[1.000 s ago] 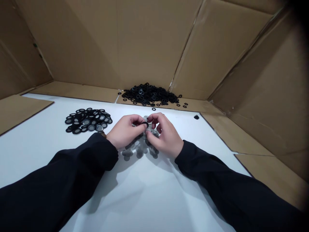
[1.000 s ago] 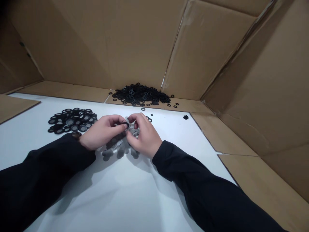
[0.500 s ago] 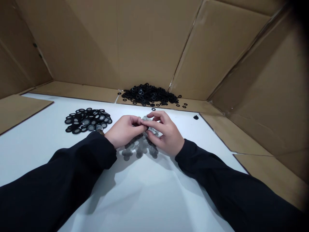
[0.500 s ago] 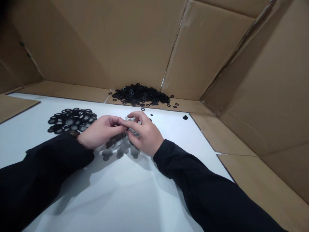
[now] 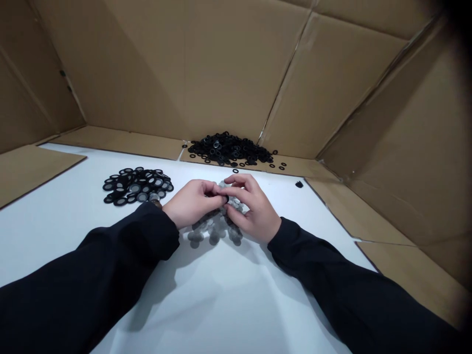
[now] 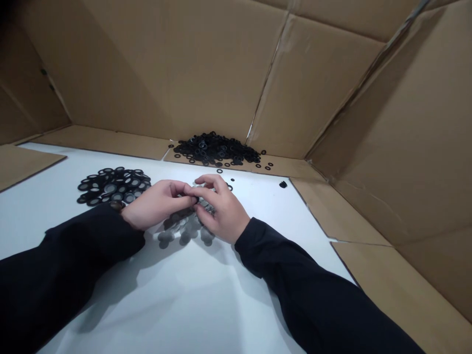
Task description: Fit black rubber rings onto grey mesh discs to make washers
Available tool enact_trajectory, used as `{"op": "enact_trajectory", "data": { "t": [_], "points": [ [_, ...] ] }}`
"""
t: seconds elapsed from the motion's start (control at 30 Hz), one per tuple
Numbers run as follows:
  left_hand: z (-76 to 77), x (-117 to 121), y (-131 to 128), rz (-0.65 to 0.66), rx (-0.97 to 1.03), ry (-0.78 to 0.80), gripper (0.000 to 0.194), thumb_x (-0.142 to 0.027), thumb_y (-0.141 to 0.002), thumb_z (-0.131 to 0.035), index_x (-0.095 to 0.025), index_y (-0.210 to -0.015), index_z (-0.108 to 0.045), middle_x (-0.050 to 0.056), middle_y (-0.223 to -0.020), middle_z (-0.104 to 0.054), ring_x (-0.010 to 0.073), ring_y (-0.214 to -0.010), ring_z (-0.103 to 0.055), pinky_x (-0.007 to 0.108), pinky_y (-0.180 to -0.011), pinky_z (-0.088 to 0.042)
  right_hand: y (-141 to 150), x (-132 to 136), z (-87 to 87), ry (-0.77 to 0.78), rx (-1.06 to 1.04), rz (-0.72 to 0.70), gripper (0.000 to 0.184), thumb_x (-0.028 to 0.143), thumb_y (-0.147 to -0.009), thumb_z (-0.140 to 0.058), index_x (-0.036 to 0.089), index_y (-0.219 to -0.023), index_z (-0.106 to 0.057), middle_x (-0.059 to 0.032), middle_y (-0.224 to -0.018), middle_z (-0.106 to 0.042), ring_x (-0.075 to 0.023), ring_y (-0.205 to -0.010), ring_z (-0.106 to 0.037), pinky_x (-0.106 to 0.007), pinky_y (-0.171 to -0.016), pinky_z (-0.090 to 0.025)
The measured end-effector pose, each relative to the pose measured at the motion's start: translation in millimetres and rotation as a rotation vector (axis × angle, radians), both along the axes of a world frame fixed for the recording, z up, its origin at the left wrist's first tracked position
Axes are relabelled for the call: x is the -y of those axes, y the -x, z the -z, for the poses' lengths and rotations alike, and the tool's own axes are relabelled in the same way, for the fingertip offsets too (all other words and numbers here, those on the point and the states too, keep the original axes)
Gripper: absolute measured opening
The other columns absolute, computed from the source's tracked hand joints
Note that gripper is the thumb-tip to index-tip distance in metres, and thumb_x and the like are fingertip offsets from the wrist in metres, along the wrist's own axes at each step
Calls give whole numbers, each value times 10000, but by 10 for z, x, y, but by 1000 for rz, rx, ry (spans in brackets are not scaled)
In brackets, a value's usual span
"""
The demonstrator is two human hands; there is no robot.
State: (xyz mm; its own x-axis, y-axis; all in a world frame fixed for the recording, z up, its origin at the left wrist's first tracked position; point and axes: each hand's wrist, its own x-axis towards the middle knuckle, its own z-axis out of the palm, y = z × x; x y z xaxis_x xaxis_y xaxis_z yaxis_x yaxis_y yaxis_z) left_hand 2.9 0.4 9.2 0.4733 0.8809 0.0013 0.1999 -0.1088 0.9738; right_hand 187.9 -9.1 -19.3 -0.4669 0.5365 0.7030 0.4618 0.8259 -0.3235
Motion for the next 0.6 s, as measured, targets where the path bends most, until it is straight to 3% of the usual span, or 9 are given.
{"op": "enact_trajectory", "data": {
  "t": [0.13,0.33,0.5,0.6],
  "points": [
    [-27,7,22,-9,-15,-4,118,-244,-774,-606,-135,-731,-621,11,-672,-586,106,-596,-497,236,-556,-383,51,24,-32,31,-7,18,430,119,-790,-590,244,-1199,-544,-117,-1226,-488,-248,-1157,-507,-460,-949,-493],
    [-49,10,45,-1,-30,-1,116,-249,-760,-615,-143,-715,-599,-14,-632,-543,96,-574,-472,221,-530,-357,107,25,-22,26,-57,106,259,152,-785,-642,224,-1030,-597,-98,-1160,-515,-226,-1098,-529,-416,-901,-513],
    [-21,11,76,11,-5,6,139,-270,-768,-605,-133,-771,-629,-2,-667,-566,92,-576,-467,217,-526,-349,77,30,-14,27,-36,40,356,110,-804,-607,259,-1126,-630,-90,-1231,-475,-197,-1018,-534,-415,-921,-499],
    [-18,6,82,22,11,4,138,-268,-771,-596,-132,-758,-622,-3,-667,-562,90,-576,-466,217,-532,-353,93,41,-31,71,-11,1,427,100,-793,-597,259,-1189,-591,-101,-1276,-456,-216,-1081,-522,-433,-960,-482]
  ]
}}
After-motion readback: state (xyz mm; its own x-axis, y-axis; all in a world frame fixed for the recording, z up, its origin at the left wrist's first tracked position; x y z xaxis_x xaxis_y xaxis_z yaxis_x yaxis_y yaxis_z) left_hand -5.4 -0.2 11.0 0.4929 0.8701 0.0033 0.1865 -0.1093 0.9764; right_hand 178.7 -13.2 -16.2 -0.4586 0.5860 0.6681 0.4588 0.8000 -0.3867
